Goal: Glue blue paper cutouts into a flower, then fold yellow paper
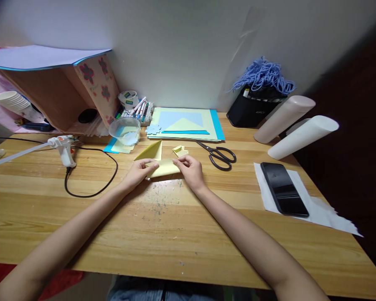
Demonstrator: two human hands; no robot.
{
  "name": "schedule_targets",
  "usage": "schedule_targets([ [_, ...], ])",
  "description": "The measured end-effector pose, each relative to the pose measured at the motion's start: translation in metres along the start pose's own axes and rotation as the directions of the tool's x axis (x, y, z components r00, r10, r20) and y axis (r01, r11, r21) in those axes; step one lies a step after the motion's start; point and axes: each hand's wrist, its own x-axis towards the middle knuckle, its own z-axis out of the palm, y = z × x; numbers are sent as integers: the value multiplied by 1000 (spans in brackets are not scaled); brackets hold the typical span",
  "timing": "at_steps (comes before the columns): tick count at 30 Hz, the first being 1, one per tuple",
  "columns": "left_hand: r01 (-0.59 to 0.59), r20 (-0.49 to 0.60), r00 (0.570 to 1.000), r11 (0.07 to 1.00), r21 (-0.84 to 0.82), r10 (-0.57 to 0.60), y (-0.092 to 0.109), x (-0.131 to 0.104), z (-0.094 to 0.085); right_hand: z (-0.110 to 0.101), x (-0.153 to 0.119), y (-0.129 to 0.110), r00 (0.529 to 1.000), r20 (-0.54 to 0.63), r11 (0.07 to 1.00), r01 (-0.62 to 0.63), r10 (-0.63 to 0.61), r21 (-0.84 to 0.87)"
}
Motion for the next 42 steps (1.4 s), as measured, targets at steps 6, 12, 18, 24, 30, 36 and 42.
schedule_targets([
  [6, -27, 43, 999, 985, 173, 20, 1, -1, -3, -1, 0, 0, 999, 54, 999, 0, 3, -53],
  [12, -85, 97, 993, 966, 244, 63, 4, -5, 2, 1, -2, 1, 990, 140, 998, 40, -32, -54],
  [18, -180, 104, 983, 932, 314, 154, 4, -9, 6, 3, -5, -1, 985, 173, 999, 33, -27, -33],
  [24, -188, 94, 982, 922, 338, 165, 2, -8, 7, 3, -5, 0, 985, 170, 999, 11, -4, -43],
  [30, -235, 100, 972, 884, 405, 213, -1, -9, 7, 3, -5, -2, 985, 174, 999, 9, -2, -37],
  [36, -253, 53, 963, 812, 526, 266, -1, -12, 11, 2, -4, -3, 980, 197, 999, 34, -29, -22],
  [42, -209, -125, 952, 891, 403, 280, 2, -17, 21, 7, -8, -9, 921, 373, 982, -161, 113, 98],
])
